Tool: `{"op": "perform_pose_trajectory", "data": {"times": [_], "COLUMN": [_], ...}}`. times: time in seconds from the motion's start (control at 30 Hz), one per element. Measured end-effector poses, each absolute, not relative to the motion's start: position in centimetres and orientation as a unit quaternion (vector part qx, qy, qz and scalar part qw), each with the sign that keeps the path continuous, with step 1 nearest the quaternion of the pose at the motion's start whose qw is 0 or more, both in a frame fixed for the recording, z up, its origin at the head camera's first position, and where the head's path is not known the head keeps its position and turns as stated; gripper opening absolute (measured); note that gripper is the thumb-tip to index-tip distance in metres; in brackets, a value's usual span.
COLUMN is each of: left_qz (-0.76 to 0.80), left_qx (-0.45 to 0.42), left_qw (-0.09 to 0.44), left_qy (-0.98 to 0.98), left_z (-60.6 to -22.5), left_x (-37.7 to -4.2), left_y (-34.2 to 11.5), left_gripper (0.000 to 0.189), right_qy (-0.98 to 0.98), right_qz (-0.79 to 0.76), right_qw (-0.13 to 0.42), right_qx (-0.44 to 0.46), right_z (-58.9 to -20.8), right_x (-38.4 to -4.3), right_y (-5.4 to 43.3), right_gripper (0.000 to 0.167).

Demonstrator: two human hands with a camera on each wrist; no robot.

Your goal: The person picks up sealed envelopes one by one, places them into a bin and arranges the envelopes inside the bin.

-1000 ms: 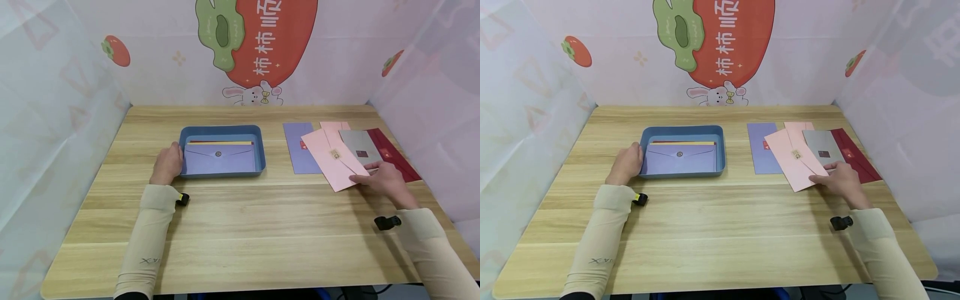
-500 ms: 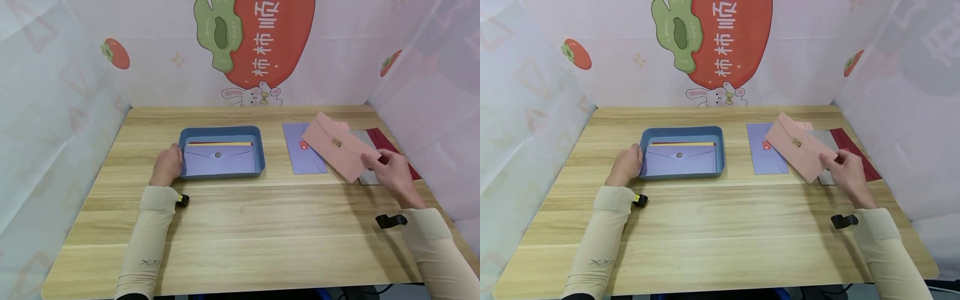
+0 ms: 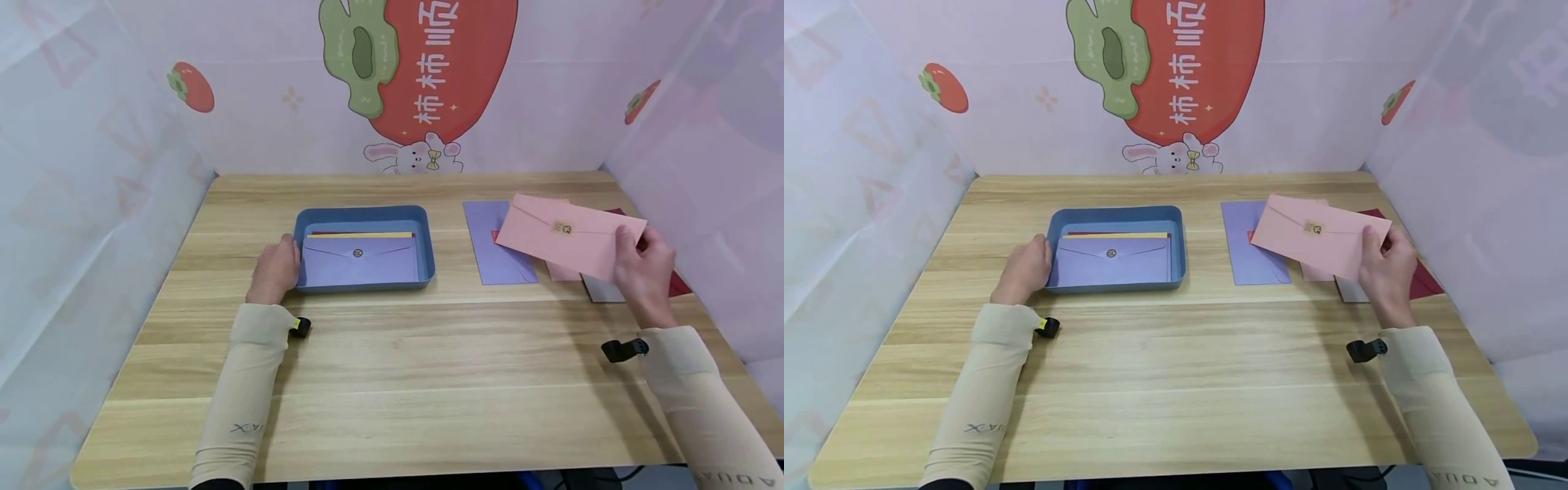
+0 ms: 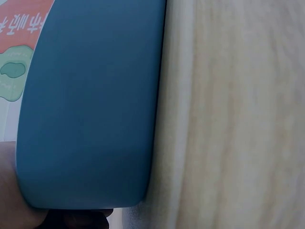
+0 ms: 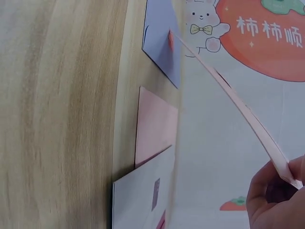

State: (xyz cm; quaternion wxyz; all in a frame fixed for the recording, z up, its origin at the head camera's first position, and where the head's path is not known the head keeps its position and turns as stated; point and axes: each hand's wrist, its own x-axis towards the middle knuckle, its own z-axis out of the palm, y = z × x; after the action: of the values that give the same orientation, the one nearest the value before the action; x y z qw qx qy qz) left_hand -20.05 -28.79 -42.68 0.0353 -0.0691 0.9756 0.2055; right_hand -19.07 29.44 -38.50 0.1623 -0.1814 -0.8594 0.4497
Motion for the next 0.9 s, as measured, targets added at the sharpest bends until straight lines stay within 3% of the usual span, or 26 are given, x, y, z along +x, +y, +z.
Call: {"op": "perform_pose_trajectory", "data": {"times": [0.5, 0.9], "left_qz": [0.206, 0.205], "left_qx": [-0.075, -0.075], "left_qw": [0.046, 0.046], "left_qy": [0.974, 0.975], "left_z": [-42.37, -42.23], "left_x": [-19.86, -19.84], "left_y": [-28.7, -28.59], "left_gripper": [0.039, 0.039], "right_qy": [-0.874, -0.874], "right_qz": [0.454, 0.458], "right_qw": [0.062, 0.031], "right_qx": [-0.163, -0.158], "right_z": [-38.51, -37.94], "right_x": [-20.04, -20.1], "right_y": [29.11, 28.59], "right_gripper": [0.068, 0.077]}}
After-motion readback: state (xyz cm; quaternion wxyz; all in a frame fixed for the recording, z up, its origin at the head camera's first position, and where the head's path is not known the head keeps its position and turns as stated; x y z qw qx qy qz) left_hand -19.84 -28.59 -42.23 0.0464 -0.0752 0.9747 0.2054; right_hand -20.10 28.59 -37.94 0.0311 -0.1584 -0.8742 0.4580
